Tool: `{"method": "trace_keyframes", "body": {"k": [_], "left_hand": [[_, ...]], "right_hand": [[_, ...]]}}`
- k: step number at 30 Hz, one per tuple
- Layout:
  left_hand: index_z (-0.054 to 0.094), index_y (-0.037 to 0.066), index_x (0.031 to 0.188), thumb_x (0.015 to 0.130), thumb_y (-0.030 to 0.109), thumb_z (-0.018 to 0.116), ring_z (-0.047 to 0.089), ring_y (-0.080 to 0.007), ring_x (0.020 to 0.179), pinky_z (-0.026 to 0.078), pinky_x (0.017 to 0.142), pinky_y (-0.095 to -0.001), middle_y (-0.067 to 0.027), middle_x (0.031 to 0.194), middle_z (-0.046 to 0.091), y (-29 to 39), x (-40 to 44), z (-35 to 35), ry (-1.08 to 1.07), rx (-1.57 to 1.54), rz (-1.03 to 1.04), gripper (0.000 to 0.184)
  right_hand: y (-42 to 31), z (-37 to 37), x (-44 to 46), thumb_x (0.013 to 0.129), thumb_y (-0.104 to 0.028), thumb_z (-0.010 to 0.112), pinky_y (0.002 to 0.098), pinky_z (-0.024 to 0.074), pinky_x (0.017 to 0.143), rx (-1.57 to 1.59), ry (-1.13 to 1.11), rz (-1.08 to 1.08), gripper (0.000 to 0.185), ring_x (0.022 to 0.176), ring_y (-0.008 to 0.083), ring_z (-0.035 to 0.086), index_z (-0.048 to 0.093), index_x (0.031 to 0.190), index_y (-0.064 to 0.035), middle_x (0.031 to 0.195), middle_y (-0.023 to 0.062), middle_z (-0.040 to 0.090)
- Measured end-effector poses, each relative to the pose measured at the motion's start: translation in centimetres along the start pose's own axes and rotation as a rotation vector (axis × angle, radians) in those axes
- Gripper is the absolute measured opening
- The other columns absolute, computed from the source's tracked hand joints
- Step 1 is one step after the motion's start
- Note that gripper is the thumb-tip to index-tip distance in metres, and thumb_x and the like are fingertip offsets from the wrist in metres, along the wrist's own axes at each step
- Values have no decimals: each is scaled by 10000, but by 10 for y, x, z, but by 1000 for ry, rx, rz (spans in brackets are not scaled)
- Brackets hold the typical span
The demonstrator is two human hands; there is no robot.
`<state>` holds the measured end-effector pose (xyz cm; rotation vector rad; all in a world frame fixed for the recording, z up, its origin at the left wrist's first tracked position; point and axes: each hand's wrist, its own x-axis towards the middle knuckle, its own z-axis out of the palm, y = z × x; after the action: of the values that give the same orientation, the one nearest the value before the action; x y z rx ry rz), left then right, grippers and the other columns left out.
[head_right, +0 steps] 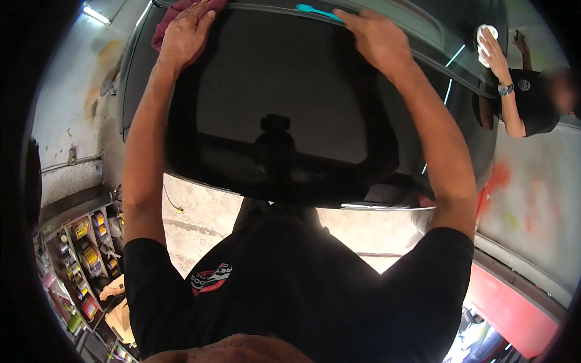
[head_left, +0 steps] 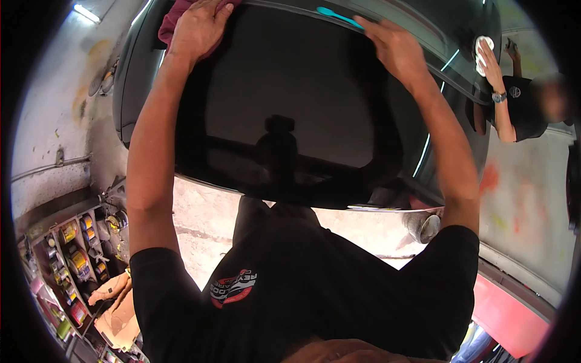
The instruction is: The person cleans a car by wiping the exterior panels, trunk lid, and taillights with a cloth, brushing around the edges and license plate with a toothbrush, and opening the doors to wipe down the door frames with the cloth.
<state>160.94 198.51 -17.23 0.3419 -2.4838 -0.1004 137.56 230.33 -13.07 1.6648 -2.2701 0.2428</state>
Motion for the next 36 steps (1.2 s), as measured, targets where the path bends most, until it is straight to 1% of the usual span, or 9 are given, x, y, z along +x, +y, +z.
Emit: {"method": "trace_keyframes", "body": {"k": [6,14,15,19,20,22,27,32,36], "left_hand": [[682,-33,1254,1019,243,543,574,-343,1314,398,1158,-417,-216,1286,680,-22,11,10,-24,2,3,388],[680,-38,1254,1028,258,529,562,-335,1329,395,1159,-414,-215,1302,673,-20,10,2,-43,-9,-27,402],[678,-38,1256,1030,261,524,561,-335,1330,396,1158,-414,-215,1309,668,-21,9,3,-47,-9,-35,405],[654,-28,1296,1040,263,502,552,-329,1338,393,1159,-414,-212,1339,652,-19,6,2,-73,30,-34,417],[647,-19,1310,1042,262,496,549,-328,1341,390,1161,-414,-210,1344,649,-27,8,2,-92,44,-9,417],[639,-9,1327,1045,259,486,545,-325,1345,381,1166,-414,-204,1349,648,-30,10,3,-101,55,19,418],[624,4,1354,1040,393,555,560,-351,1327,427,1138,-419,-209,1353,640,-46,5,14,28,55,-8,505],[623,17,1361,1038,409,558,553,-350,1336,423,1142,-420,-208,1371,628,-45,5,10,13,55,10,513],[614,22,1374,1039,389,559,565,-349,1324,428,1136,-426,-193,1372,633,-49,6,13,19,73,39,500]], "right_hand": [[109,-40,-93,931,-56,672,444,533,710,-99,-28,121,451,793,303,632,682,1340,-247,822,97,592],[-9,11,24,906,-12,582,470,571,746,-62,1,-45,540,919,335,680,640,1379,-267,958,101,652],[-26,25,45,954,-84,617,461,542,710,-35,65,-99,453,831,323,643,646,1378,-240,902,96,638],[-64,22,77,921,-69,529,500,560,781,11,8,-119,392,917,401,685,667,1287,-91,1008,216,691],[-52,22,73,954,-92,512,534,515,756,110,77,-123,328,869,448,651,697,1225,-88,917,234,657],[-11,26,38,958,-93,617,473,526,701,-7,129,-121,451,827,341,637,643,1380,-250,875,110,619],[76,-37,-80,950,-58,655,462,527,707,1,1,180,416,823,342,650,682,1331,-219,863,125,624],[44,-46,-87,947,-78,689,382,513,691,240,112,154,383,712,274,594,717,1303,-217,833,103,607],[24,-18,-61,951,-109,680,431,506,662,180,81,137,422,734,280,621,683,1333,-289,841,71,603]]}}
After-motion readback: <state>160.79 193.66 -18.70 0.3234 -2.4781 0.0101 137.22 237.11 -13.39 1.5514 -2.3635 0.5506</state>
